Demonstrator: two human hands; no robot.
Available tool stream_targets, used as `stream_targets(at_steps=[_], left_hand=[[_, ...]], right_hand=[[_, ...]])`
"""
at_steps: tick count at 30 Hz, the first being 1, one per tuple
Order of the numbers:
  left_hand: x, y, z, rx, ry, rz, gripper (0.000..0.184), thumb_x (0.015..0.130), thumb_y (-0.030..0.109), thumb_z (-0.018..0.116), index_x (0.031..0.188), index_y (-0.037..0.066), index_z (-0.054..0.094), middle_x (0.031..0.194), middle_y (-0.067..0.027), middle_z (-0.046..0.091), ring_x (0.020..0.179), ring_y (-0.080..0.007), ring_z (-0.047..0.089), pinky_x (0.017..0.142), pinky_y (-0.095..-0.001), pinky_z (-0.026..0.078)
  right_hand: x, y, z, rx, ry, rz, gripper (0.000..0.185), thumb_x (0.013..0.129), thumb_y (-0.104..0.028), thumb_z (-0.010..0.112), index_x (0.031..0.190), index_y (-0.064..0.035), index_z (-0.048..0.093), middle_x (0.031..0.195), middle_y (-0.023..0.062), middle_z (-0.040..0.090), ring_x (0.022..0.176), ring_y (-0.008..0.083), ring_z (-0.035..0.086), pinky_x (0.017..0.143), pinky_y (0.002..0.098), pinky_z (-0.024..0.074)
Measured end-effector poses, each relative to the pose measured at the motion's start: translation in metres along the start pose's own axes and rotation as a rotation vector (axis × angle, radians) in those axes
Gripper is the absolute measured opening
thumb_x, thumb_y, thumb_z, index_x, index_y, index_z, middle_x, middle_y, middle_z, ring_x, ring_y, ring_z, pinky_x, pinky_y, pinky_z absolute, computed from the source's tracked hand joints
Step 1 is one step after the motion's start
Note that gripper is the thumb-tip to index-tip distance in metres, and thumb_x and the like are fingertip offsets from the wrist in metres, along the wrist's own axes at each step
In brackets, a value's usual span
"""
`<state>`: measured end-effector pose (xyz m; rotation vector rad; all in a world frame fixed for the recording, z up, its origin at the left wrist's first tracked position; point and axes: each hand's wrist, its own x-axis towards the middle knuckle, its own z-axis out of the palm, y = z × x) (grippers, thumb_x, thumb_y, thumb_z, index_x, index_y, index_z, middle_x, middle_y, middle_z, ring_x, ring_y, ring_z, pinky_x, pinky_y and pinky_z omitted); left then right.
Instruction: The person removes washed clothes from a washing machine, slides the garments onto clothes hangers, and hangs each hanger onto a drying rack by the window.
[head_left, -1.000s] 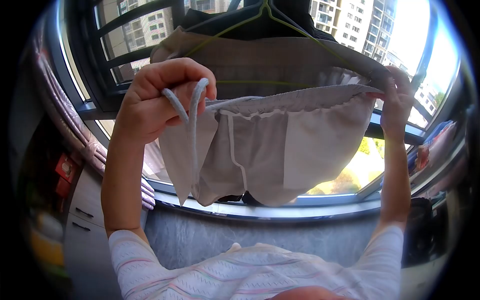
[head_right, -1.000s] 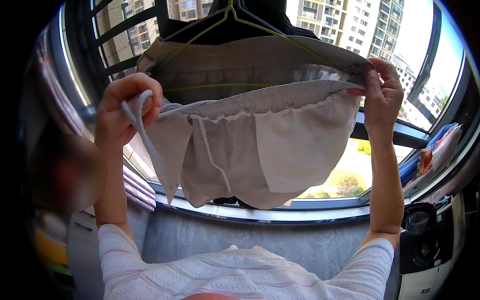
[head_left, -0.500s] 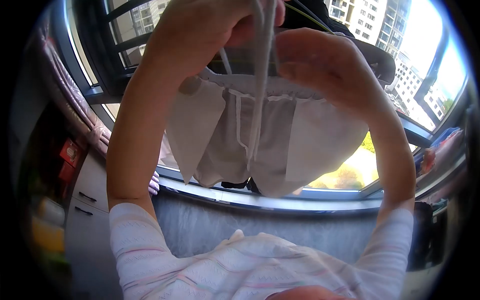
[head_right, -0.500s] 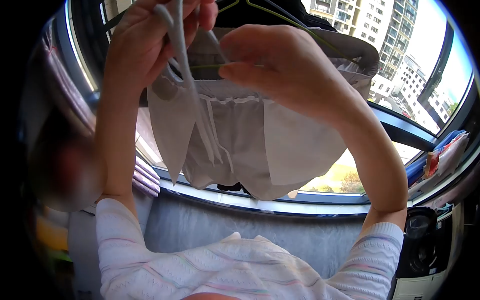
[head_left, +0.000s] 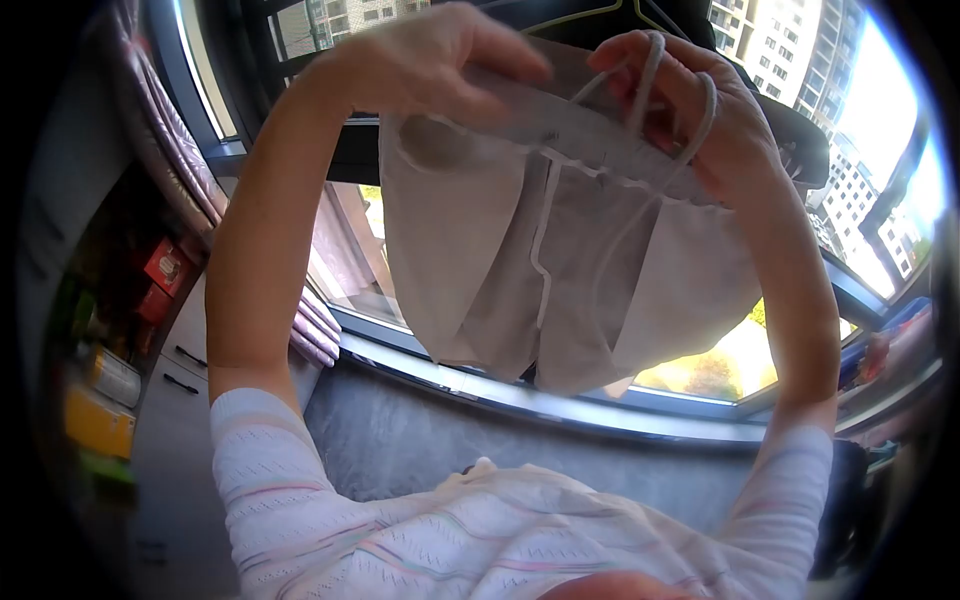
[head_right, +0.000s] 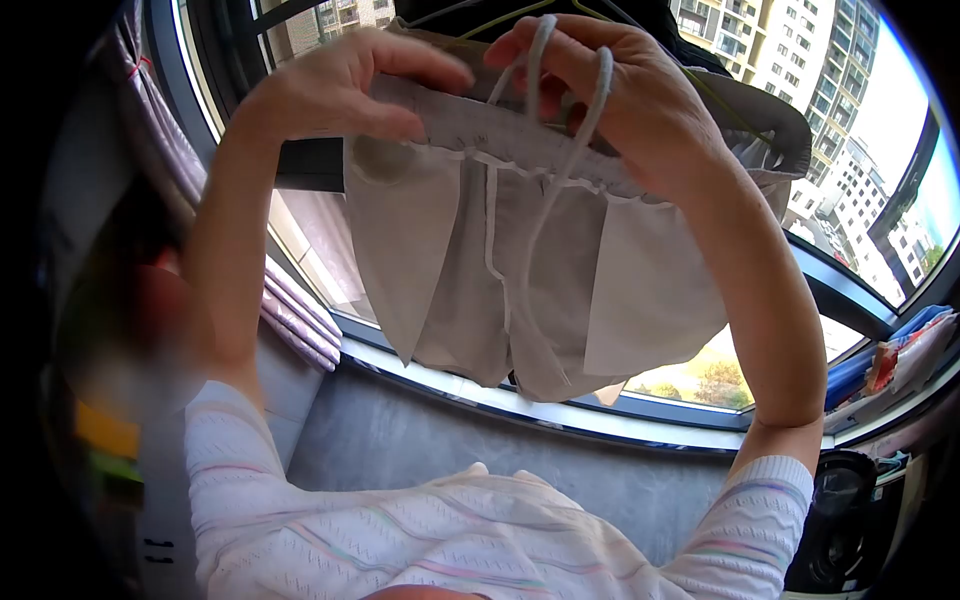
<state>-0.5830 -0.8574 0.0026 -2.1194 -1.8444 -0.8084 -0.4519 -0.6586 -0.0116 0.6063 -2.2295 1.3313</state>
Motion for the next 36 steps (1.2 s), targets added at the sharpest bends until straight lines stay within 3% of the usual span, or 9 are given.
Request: stream_targets(at_steps=[5,8,17,20,23,26,30,33,36], left_hand=[[-0.015,0.001,0.006,0.206,-0.034,-0.346,0.018,0.071,0.012,0.07,0.084,0.001,0.067,0.072,-0.0067,0.063,0.064,-0.0137,0.056,0.063,-0.0248,0.044],[-0.026,-0.011,0.0,0.576,0.001,-0.252,0.018,0.068,0.012,0.072,0.079,-0.001,0.065,0.064,-0.0101,0.059,0.06,-0.0135,0.054,0.059,-0.0256,0.043],[-0.034,-0.038,-0.013,0.471,0.114,-0.191,0.017,0.069,0.008,0.07,0.081,-0.002,0.064,0.063,-0.011,0.058,0.057,-0.0149,0.053,0.057,-0.0272,0.044],[-0.03,-0.035,-0.006,0.486,0.111,-0.328,0.017,0.07,0.007,0.068,0.085,-0.001,0.065,0.066,-0.0093,0.06,0.06,-0.0144,0.056,0.06,-0.0257,0.045],[-0.023,-0.026,-0.004,0.482,0.054,-0.291,0.025,0.07,0.006,0.067,0.094,0.0,0.064,0.074,-0.0077,0.062,0.065,-0.0143,0.058,0.063,-0.025,0.047],[-0.002,0.001,0.008,0.571,0.115,0.047,0.028,0.074,0.007,0.064,0.101,0.0,0.061,0.082,-0.006,0.063,0.071,-0.0145,0.06,0.066,-0.0255,0.048],[0.045,0.049,0.042,0.032,0.07,-0.118,0.02,0.082,0.013,0.061,0.096,0.0,0.059,0.081,-0.0048,0.06,0.071,-0.0118,0.058,0.059,-0.0216,0.046],[0.069,0.044,0.041,-0.108,-0.057,-0.178,0.026,0.082,0.015,0.063,0.1,-0.003,0.059,0.085,-0.0063,0.061,0.076,-0.0114,0.058,0.061,-0.0184,0.046],[0.069,0.023,0.061,-0.696,0.086,-0.099,0.024,0.083,0.021,0.062,0.093,-0.001,0.062,0.077,-0.004,0.062,0.067,-0.0098,0.058,0.056,-0.0183,0.045]], right_hand=[[0.001,0.005,0.002,0.258,-0.077,0.051,0.041,0.086,-0.043,0.051,0.086,-0.0035,0.059,0.067,0.0044,0.052,0.055,0.0044,0.047,0.043,0.0135,0.0356],[-0.004,0.003,-0.015,0.22,-0.056,0.06,0.04,0.09,-0.041,0.046,0.076,-0.0042,0.054,0.065,0.0048,0.048,0.052,0.0057,0.044,0.044,0.0154,0.0336],[-0.036,0.001,-0.057,0.164,0.108,0.094,0.038,0.089,-0.04,0.05,0.071,-0.0066,0.055,0.059,0.0008,0.048,0.046,0.0014,0.037,0.04,0.0142,0.0261],[-0.034,0.002,-0.04,0.104,0.395,0.046,0.04,0.088,-0.042,0.05,0.074,-0.0063,0.058,0.058,0.0012,0.051,0.046,0.0024,0.042,0.04,0.0163,0.0283],[-0.033,-0.001,-0.047,-0.005,0.116,-0.016,0.043,0.087,-0.046,0.048,0.08,-0.0059,0.061,0.06,0.0022,0.054,0.05,0.0037,0.048,0.043,0.0171,0.0329],[-0.016,-0.013,-0.044,0.02,0.066,0.054,0.041,0.086,-0.042,0.052,0.088,-0.0016,0.06,0.076,0.0051,0.058,0.064,0.0089,0.056,0.06,0.0192,0.0461],[0.001,-0.042,-0.01,-0.152,-0.018,-0.15,0.02,0.087,-0.019,0.051,0.09,-0.0007,0.06,0.078,0.0052,0.059,0.069,0.0114,0.057,0.063,0.0232,0.0478],[0.012,-0.053,-0.009,-0.404,-0.08,-0.401,0.025,0.092,-0.021,0.045,0.087,-0.0006,0.058,0.073,0.0041,0.057,0.071,0.01,0.056,0.063,0.0246,0.0461],[0.024,-0.053,-0.015,-0.463,-0.131,-0.406,0.023,0.09,-0.021,0.049,0.09,-0.0002,0.058,0.079,0.0043,0.059,0.074,0.0095,0.055,0.065,0.0235,0.046]])
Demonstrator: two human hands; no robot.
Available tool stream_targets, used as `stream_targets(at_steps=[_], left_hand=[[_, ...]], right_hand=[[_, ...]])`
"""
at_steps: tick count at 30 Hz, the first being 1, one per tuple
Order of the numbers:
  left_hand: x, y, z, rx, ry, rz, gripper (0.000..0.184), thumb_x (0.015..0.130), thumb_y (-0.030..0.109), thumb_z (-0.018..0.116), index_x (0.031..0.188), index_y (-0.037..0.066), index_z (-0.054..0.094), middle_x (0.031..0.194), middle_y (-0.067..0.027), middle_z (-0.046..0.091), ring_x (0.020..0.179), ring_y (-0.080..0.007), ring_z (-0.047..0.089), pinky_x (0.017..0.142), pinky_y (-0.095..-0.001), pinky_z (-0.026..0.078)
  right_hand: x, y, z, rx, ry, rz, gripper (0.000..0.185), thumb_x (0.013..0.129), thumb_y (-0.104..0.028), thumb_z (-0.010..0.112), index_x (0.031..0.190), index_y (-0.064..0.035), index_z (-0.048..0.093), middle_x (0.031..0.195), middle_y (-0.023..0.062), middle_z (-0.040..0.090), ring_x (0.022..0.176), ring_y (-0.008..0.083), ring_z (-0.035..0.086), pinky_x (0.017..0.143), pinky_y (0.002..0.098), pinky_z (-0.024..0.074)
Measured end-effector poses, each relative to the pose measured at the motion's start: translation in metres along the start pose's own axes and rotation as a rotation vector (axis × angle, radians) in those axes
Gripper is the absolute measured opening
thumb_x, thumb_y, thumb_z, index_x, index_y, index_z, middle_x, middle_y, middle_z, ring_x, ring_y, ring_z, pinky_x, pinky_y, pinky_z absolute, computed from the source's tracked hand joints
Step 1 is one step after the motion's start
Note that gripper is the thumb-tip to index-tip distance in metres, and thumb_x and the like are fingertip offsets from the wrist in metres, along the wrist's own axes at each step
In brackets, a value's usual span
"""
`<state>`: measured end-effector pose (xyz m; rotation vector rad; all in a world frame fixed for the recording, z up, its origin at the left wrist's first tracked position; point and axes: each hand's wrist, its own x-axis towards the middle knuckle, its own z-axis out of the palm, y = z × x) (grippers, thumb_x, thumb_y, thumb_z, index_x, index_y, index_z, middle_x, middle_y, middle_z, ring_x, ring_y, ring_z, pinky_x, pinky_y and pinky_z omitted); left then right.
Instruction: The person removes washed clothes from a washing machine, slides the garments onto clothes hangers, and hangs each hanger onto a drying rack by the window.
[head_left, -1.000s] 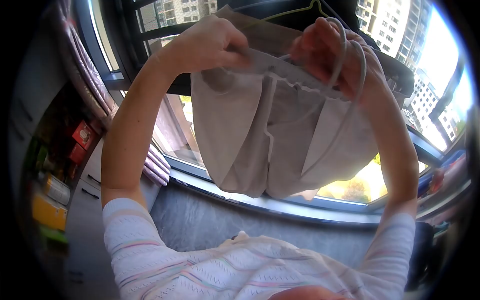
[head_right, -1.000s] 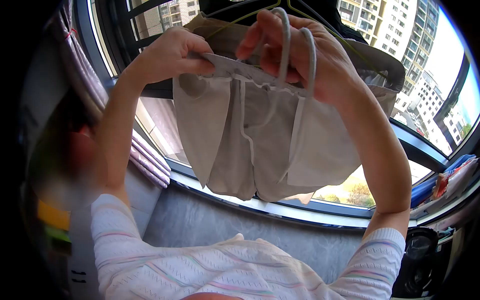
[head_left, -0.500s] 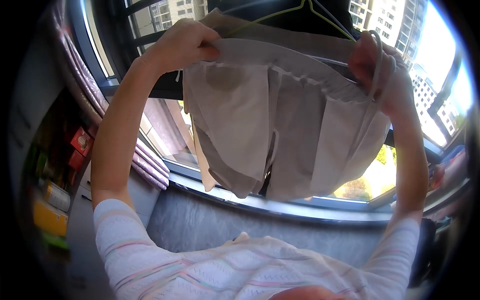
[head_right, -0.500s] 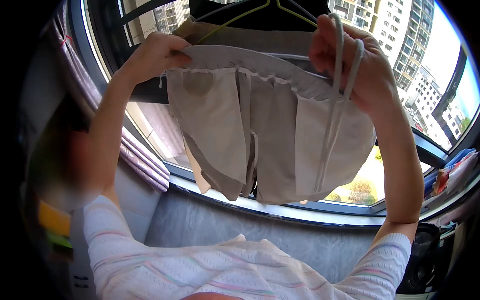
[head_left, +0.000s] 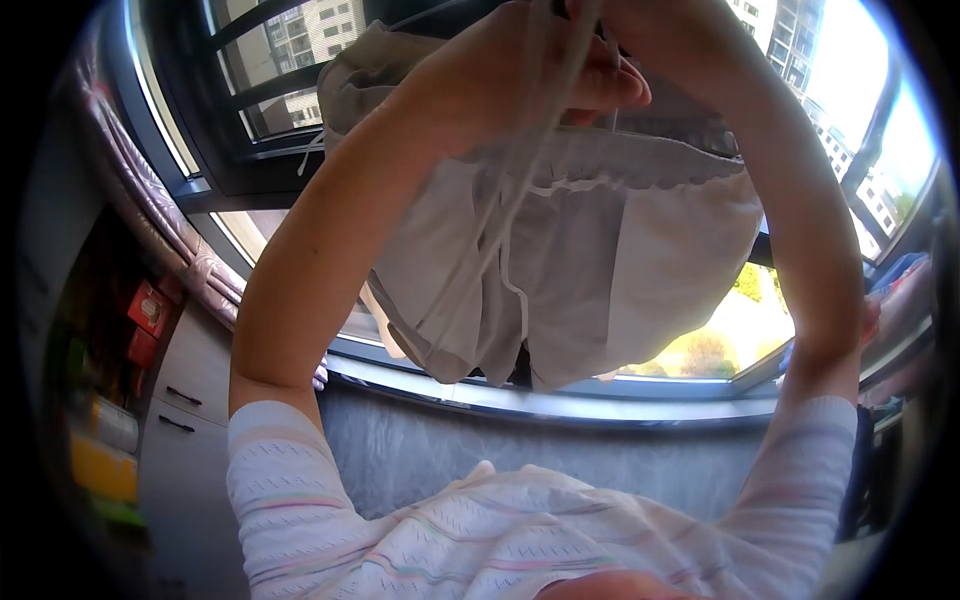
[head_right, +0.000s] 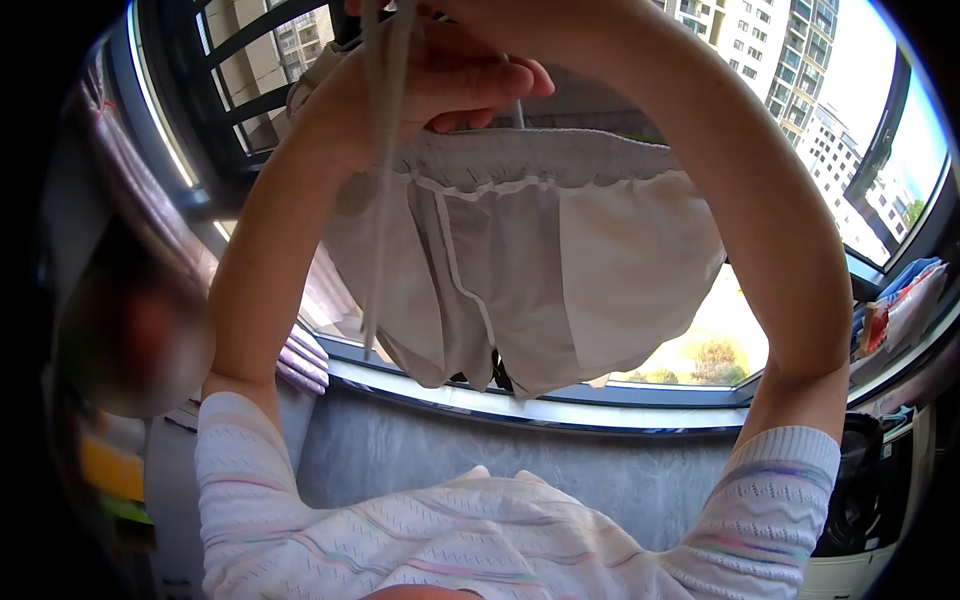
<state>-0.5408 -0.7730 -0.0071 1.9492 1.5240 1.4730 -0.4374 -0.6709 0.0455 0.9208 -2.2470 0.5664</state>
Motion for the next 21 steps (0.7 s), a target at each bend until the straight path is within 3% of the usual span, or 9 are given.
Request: stream_targets(at_steps=[4,7,9,10,15,16,19,20,21], left_hand=[[-0.012,0.011,0.003,-0.114,0.202,-0.158,0.025,0.086,0.025,0.058,0.09,0.001,0.063,0.072,-0.0037,0.062,0.062,-0.0084,0.058,0.053,-0.0168,0.043],[-0.021,0.025,0.003,-0.217,0.278,-0.236,0.026,0.087,0.027,0.055,0.086,0.002,0.063,0.071,-0.0041,0.062,0.06,-0.0085,0.058,0.052,-0.0173,0.043],[-0.017,0.027,0.006,-0.183,0.334,-0.192,0.028,0.088,0.029,0.053,0.082,0.002,0.061,0.069,-0.004,0.061,0.058,-0.0092,0.057,0.05,-0.0179,0.043],[-0.016,0.022,0.004,-0.237,0.355,-0.161,0.029,0.088,0.029,0.052,0.079,0.003,0.06,0.068,-0.0042,0.06,0.057,-0.0093,0.057,0.048,-0.0177,0.042],[-0.032,0.011,-0.02,-0.304,0.424,-0.059,0.03,0.089,0.028,0.051,0.07,0.005,0.054,0.06,-0.0056,0.055,0.047,-0.0095,0.051,0.038,-0.0171,0.036],[-0.03,0.0,-0.021,-0.374,0.541,0.051,0.028,0.087,0.028,0.053,0.07,0.005,0.054,0.057,-0.0058,0.053,0.042,-0.0088,0.045,0.034,-0.0176,0.03],[-0.044,-0.016,-0.045,-0.454,0.504,0.037,0.019,0.087,0.024,0.054,0.079,0.007,0.054,0.064,-0.0006,0.051,0.053,-0.0075,0.048,0.046,-0.0198,0.037],[-0.045,-0.014,-0.044,-0.335,0.53,-0.004,0.027,0.088,0.032,0.05,0.073,0.01,0.049,0.057,0.0009,0.042,0.045,-0.0055,0.035,0.04,-0.019,0.026],[-0.048,-0.014,-0.046,-0.329,0.535,-0.012,0.027,0.089,0.033,0.049,0.073,0.01,0.049,0.057,0.0009,0.042,0.044,-0.0056,0.034,0.04,-0.019,0.026]], right_hand=[[-0.014,-0.005,-0.024,-0.064,-0.235,0.176,0.023,0.087,-0.022,0.054,0.093,0.0001,0.059,0.082,0.005,0.06,0.074,0.0104,0.056,0.066,0.0227,0.0465],[-0.052,0.029,-0.04,-0.207,-0.609,0.305,0.031,0.086,-0.029,0.056,0.093,0.0003,0.061,0.076,0.0084,0.06,0.067,0.0139,0.059,0.063,0.0222,0.0497],[-0.065,0.008,-0.032,-0.434,-0.655,0.475,0.036,0.082,-0.033,0.057,0.07,0.0002,0.062,0.057,0.0085,0.055,0.049,0.0174,0.051,0.05,0.0306,0.0415],[-0.075,0.008,-0.03,-0.42,-0.561,0.429,0.033,0.082,-0.029,0.059,0.067,-0.0003,0.061,0.055,0.0123,0.052,0.048,0.0212,0.051,0.051,0.0332,0.0412],[-0.101,0.006,-0.03,-0.641,-0.475,0.451,0.03,0.082,-0.026,0.06,0.068,-0.0006,0.06,0.058,0.0128,0.055,0.051,0.0236,0.054,0.053,0.0343,0.043],[-0.104,0.004,-0.028,-0.658,-0.466,0.461,0.029,0.082,-0.027,0.059,0.069,-0.0007,0.06,0.059,0.0126,0.056,0.052,0.0237,0.054,0.053,0.0341,0.0436],[-0.106,0.003,-0.03,-0.639,-0.406,0.468,0.026,0.082,-0.025,0.059,0.072,-0.0011,0.06,0.061,0.0121,0.058,0.054,0.0236,0.057,0.055,0.0334,0.0451],[-0.106,0.002,-0.031,-0.621,-0.381,0.469,0.025,0.083,-0.024,0.059,0.073,-0.0014,0.06,0.062,0.012,0.058,0.054,0.0235,0.057,0.056,0.0332,0.0455],[-0.104,0.002,-0.032,-0.619,-0.417,0.487,0.022,0.082,-0.023,0.06,0.078,-0.0014,0.06,0.065,0.0123,0.059,0.057,0.0239,0.059,0.058,0.033,0.0465]])
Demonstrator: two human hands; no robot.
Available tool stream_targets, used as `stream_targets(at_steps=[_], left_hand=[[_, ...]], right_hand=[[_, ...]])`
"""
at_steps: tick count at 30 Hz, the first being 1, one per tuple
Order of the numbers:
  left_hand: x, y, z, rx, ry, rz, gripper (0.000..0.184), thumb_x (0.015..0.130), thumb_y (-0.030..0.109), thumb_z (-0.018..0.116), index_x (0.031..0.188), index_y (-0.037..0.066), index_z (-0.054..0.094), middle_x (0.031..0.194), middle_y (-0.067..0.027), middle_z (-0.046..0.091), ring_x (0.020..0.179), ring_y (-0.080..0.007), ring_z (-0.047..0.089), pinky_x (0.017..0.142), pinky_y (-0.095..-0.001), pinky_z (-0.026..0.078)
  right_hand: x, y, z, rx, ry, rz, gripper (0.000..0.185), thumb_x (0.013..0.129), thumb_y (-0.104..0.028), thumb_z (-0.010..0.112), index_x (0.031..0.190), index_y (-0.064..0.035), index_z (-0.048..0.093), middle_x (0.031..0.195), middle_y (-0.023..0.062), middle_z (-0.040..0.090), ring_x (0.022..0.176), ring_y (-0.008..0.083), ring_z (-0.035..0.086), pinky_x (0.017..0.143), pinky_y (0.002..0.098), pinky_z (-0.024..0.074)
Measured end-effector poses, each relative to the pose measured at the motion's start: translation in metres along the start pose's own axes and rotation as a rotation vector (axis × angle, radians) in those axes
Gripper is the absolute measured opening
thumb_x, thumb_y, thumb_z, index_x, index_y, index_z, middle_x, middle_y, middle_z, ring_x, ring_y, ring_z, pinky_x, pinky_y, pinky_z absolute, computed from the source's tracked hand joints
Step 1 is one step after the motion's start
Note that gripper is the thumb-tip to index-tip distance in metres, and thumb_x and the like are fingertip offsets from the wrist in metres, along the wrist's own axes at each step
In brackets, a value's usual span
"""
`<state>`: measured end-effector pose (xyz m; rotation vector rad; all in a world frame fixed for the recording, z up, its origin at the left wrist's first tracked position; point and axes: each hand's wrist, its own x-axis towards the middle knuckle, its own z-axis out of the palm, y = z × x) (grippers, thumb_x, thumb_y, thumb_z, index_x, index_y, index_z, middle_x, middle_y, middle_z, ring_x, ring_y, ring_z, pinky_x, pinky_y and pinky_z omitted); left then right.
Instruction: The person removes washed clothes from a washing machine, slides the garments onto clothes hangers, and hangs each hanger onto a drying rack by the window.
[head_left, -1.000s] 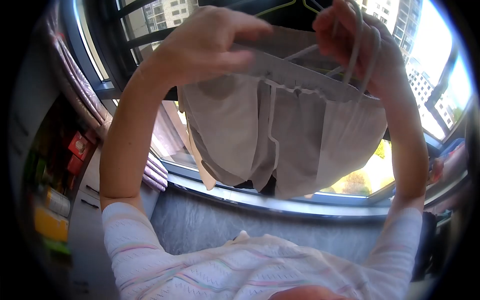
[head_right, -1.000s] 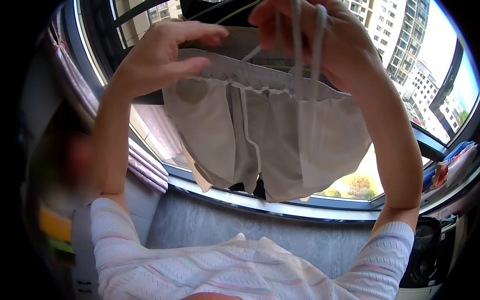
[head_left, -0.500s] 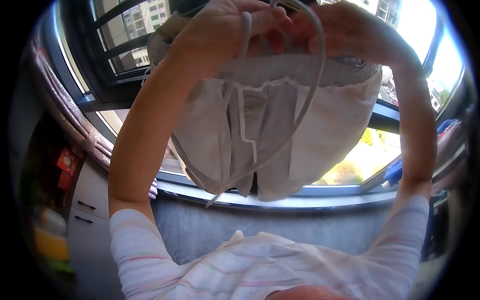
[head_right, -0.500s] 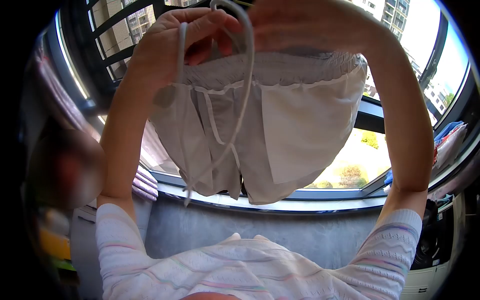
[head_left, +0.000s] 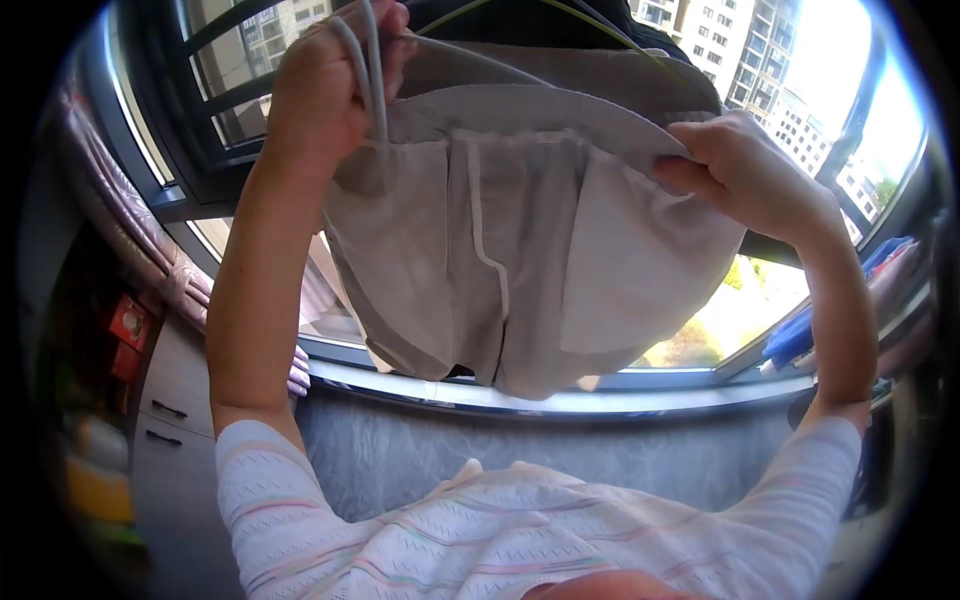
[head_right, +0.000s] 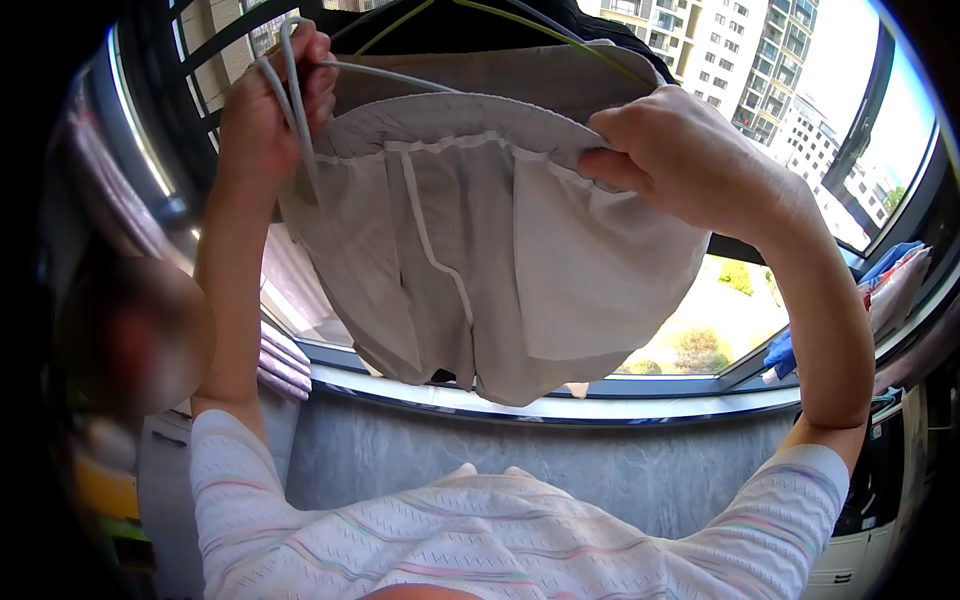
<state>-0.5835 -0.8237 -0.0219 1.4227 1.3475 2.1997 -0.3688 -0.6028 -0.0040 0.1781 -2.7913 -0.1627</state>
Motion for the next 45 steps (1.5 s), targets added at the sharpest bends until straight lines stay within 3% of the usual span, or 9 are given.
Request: stream_targets(at_steps=[8,15,19,24,27,34,37,41,45], left_hand=[[-0.003,0.021,0.016,0.122,0.177,0.06,0.028,0.088,0.03,0.05,0.072,0.008,0.052,0.055,-0.0024,0.047,0.042,-0.0076,0.038,0.037,-0.0189,0.027],[-0.002,0.017,0.004,0.117,0.239,0.0,0.029,0.088,0.03,0.051,0.069,0.008,0.054,0.053,-0.0027,0.05,0.041,-0.0085,0.044,0.037,-0.0205,0.032],[0.006,0.007,-0.02,0.145,0.042,0.016,0.028,0.091,0.034,0.045,0.075,0.011,0.048,0.058,0.0021,0.042,0.045,-0.0039,0.031,0.042,-0.0178,0.024],[0.007,0.014,-0.046,-0.019,-0.155,0.003,0.022,0.088,0.027,0.051,0.081,0.008,0.056,0.066,-0.0001,0.052,0.052,-0.0054,0.042,0.047,-0.0182,0.034],[0.002,0.015,-0.017,0.063,0.234,0.061,0.029,0.088,0.029,0.051,0.07,0.007,0.055,0.054,-0.0028,0.051,0.042,-0.0084,0.046,0.038,-0.0197,0.033],[0.007,0.031,-0.005,0.144,-0.025,0.084,0.029,0.088,0.029,0.053,0.074,0.004,0.059,0.057,-0.0032,0.055,0.045,-0.0076,0.05,0.039,-0.0174,0.035],[0.007,0.045,0.033,0.225,-0.172,0.024,0.028,0.087,0.029,0.054,0.076,0.005,0.06,0.057,-0.0013,0.054,0.046,-0.0064,0.049,0.042,-0.0179,0.037],[0.021,0.046,0.072,0.296,-0.238,0.071,0.027,0.088,0.027,0.053,0.076,0.005,0.06,0.057,0.0001,0.053,0.047,-0.0061,0.045,0.044,-0.0189,0.037],[0.026,0.051,0.082,0.495,-0.281,0.153,0.025,0.089,0.021,0.05,0.074,0.003,0.059,0.056,0.0007,0.05,0.05,-0.0061,0.043,0.046,-0.0211,0.037]], right_hand=[[0.008,0.013,-0.012,-0.088,0.165,-0.24,0.042,0.072,-0.006,0.065,0.112,-0.006,0.053,0.09,0.0144,0.063,0.082,0.0267,0.063,0.073,0.0339,0.0529],[0.007,0.02,-0.034,-0.289,0.17,-0.211,0.037,0.076,-0.005,0.063,0.112,-0.0092,0.056,0.093,0.009,0.062,0.083,0.0259,0.06,0.077,0.0324,0.0508],[0.0,0.036,-0.04,-0.441,0.136,-0.151,0.036,0.074,-0.011,0.068,0.109,-0.008,0.059,0.094,0.007,0.061,0.084,0.0229,0.054,0.077,0.0317,0.0458],[0.001,0.058,-0.027,-0.143,0.269,-0.087,0.024,0.07,-0.015,0.072,0.091,-0.0057,0.063,0.076,0.0087,0.063,0.065,0.0212,0.06,0.063,0.0326,0.0482],[0.008,0.058,-0.029,-0.117,0.192,0.013,0.027,0.069,-0.017,0.073,0.09,-0.0038,0.063,0.073,0.0078,0.062,0.063,0.0201,0.058,0.065,0.0318,0.0482],[0.022,0.059,-0.047,0.151,0.086,-0.074,0.029,0.071,-0.008,0.068,0.099,-0.0031,0.062,0.087,0.0057,0.061,0.083,0.0131,0.057,0.073,0.0295,0.047],[0.046,0.036,-0.034,0.285,0.293,-0.2,0.024,0.077,-0.014,0.066,0.098,-0.0037,0.061,0.085,0.0048,0.061,0.081,0.0124,0.057,0.072,0.0245,0.0463],[0.072,-0.06,-0.023,0.746,0.067,-0.159,0.019,0.086,-0.017,0.056,0.098,-0.0016,0.059,0.087,0.0039,0.06,0.078,0.0089,0.055,0.069,0.0223,0.0452],[0.098,-0.066,-0.006,0.943,-0.016,-0.149,0.02,0.086,-0.018,0.056,0.098,-0.0023,0.059,0.087,0.0035,0.06,0.078,0.009,0.055,0.069,0.0224,0.0455]])
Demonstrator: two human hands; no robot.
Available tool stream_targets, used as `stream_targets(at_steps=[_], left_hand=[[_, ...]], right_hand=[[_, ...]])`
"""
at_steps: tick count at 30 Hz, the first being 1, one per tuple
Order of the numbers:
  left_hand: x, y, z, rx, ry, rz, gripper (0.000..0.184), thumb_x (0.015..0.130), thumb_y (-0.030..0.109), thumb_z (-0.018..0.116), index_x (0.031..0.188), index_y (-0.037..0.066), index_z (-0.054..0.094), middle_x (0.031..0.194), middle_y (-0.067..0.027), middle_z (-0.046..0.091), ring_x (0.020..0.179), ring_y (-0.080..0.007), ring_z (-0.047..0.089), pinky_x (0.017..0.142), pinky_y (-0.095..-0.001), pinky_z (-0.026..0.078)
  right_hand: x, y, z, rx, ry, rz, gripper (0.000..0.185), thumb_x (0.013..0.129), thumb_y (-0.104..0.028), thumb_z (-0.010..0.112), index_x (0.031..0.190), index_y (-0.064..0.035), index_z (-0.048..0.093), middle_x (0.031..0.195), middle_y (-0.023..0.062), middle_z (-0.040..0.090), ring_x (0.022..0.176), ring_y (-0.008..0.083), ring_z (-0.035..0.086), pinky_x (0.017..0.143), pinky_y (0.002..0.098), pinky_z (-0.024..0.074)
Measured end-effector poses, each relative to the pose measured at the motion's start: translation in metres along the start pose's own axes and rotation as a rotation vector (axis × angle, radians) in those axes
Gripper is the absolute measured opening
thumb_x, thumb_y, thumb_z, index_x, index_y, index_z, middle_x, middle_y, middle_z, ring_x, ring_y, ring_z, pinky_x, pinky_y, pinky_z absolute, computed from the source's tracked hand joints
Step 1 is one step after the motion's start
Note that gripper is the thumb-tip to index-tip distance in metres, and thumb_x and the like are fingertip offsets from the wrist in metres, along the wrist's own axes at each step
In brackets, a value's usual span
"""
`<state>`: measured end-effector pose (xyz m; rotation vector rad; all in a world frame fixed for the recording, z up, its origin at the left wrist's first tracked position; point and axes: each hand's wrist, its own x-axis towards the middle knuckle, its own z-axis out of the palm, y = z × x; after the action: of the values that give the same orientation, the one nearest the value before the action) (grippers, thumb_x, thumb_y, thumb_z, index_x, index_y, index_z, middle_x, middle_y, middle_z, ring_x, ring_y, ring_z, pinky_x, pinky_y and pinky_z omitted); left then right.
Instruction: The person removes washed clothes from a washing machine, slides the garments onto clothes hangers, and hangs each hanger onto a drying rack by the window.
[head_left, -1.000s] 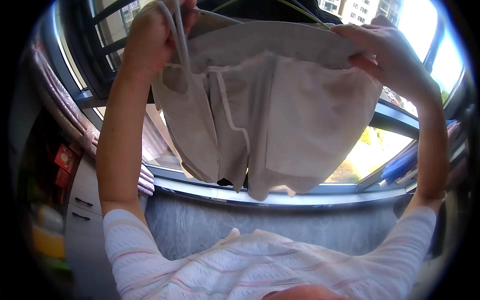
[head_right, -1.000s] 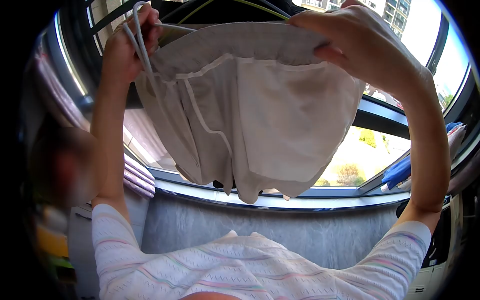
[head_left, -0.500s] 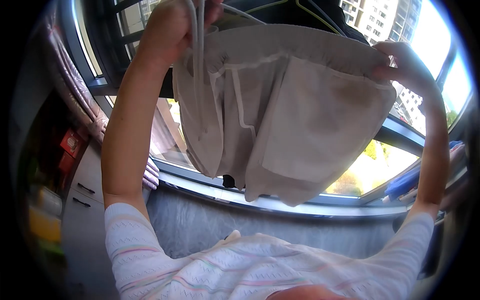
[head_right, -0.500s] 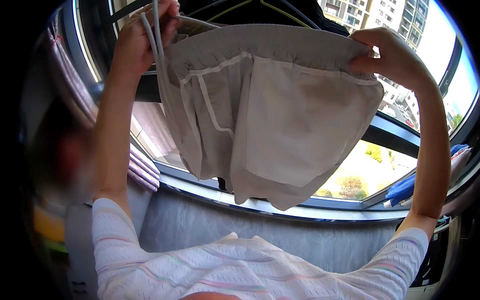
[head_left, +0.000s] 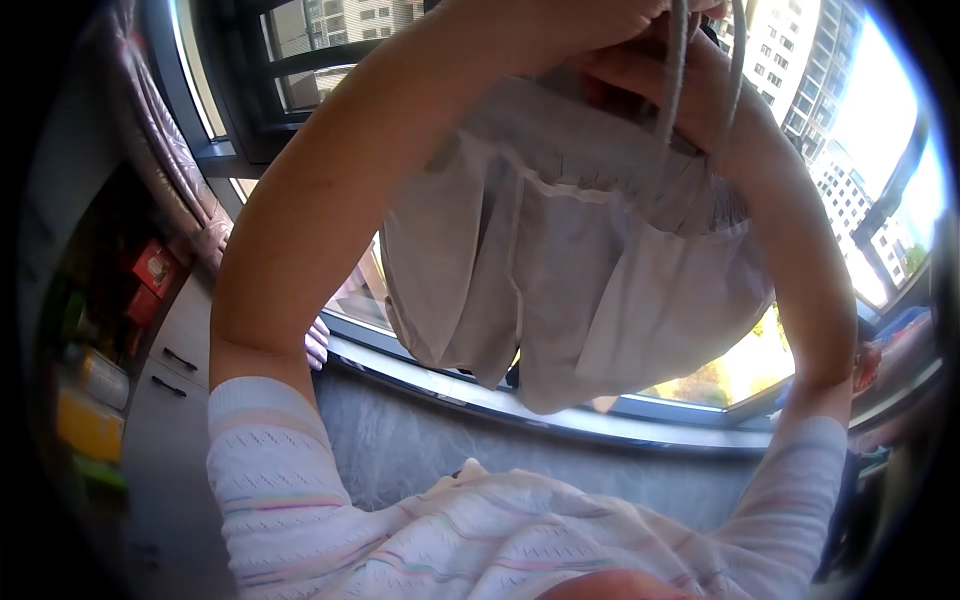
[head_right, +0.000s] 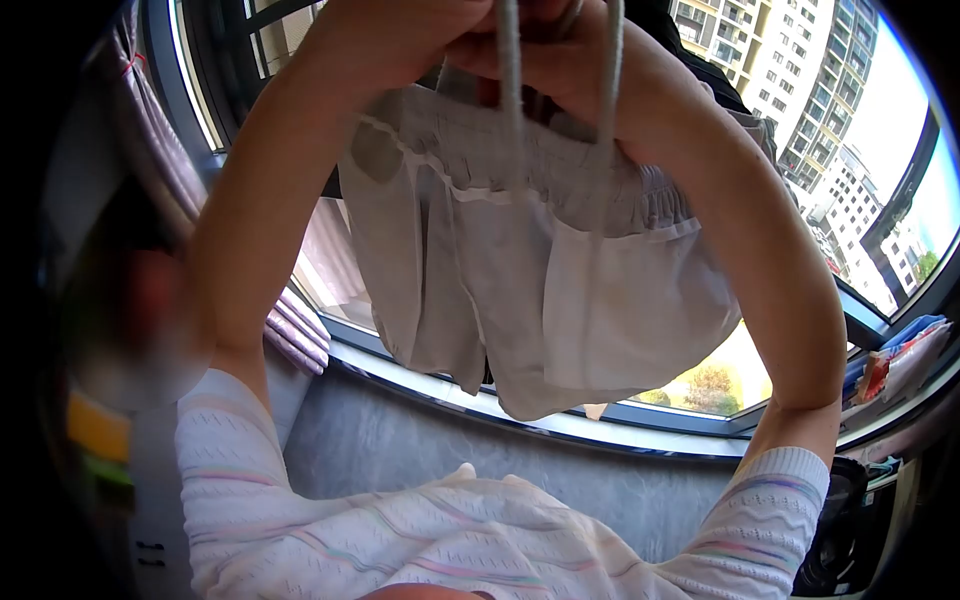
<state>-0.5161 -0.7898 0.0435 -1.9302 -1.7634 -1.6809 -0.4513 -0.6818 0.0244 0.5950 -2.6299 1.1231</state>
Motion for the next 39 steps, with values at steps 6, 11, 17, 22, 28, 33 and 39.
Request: stream_targets(at_steps=[6,11,17,22,28,33,39], left_hand=[[0.001,-0.002,-0.003,0.046,-0.029,0.127,0.022,0.089,0.017,0.049,0.081,0.0,0.061,0.061,-0.0007,0.052,0.054,-0.0076,0.046,0.049,-0.0224,0.04],[-0.004,0.009,-0.026,0.074,-0.023,-0.124,0.016,0.084,0.013,0.057,0.089,-0.001,0.062,0.071,-0.0022,0.057,0.06,-0.0079,0.051,0.055,-0.021,0.043],[-0.05,-0.056,-0.088,0.729,-0.299,-0.083,0.017,0.078,0.013,0.061,0.091,0.003,0.064,0.078,-0.0025,0.061,0.066,-0.0107,0.054,0.065,-0.0231,0.045],[-0.056,-0.062,-0.111,0.768,-0.197,-0.233,0.022,0.07,0.006,0.067,0.092,0.004,0.067,0.078,-0.0011,0.062,0.071,-0.0112,0.056,0.071,-0.0233,0.045],[-0.057,-0.06,-0.126,0.555,-0.214,-0.314,0.023,0.072,0.003,0.06,0.095,0.0,0.064,0.078,-0.0012,0.06,0.071,-0.0094,0.055,0.063,-0.0209,0.044],[-0.05,-0.047,-0.118,0.395,-0.369,-0.338,0.036,0.063,-0.005,0.047,0.096,-0.002,0.063,0.078,-0.0043,0.06,0.071,-0.0101,0.055,0.062,-0.0225,0.043],[-0.037,-0.03,-0.105,0.709,-0.503,-0.381,0.03,0.063,0.002,0.052,0.091,-0.002,0.064,0.076,-0.0074,0.063,0.07,-0.012,0.058,0.062,-0.0238,0.046]], right_hand=[[0.012,0.021,-0.007,0.199,0.042,-0.028,0.022,0.086,-0.021,0.056,0.099,-0.0033,0.059,0.087,0.003,0.06,0.078,0.0093,0.056,0.069,0.0225,0.0459],[0.006,0.036,-0.015,0.296,0.102,-0.09,0.023,0.086,-0.023,0.056,0.099,-0.0041,0.059,0.088,0.0025,0.06,0.078,0.0094,0.056,0.07,0.0226,0.0462],[-0.015,0.029,-0.014,0.14,0.302,-0.017,0.031,0.088,-0.034,0.05,0.09,-0.0039,0.057,0.081,0.0028,0.056,0.075,0.0107,0.053,0.072,0.0223,0.0427],[-0.026,0.047,-0.018,0.155,0.327,-0.091,0.031,0.088,-0.036,0.052,0.087,-0.0063,0.06,0.075,-0.0004,0.055,0.069,0.0059,0.051,0.062,0.0182,0.0417],[-0.039,0.059,-0.027,0.133,0.369,-0.082,0.028,0.089,-0.033,0.051,0.085,-0.0066,0.059,0.071,-0.0017,0.051,0.064,0.0052,0.046,0.056,0.0182,0.0368],[-0.038,0.055,-0.033,0.064,0.343,-0.085,0.027,0.09,-0.032,0.05,0.087,-0.0076,0.061,0.071,-0.0005,0.054,0.064,0.0059,0.048,0.057,0.0185,0.0382],[-0.016,0.027,-0.028,-0.112,0.19,-0.095,0.034,0.089,-0.035,0.047,0.096,-0.0048,0.061,0.081,0.0024,0.059,0.071,0.0093,0.053,0.065,0.0215,0.0424]])
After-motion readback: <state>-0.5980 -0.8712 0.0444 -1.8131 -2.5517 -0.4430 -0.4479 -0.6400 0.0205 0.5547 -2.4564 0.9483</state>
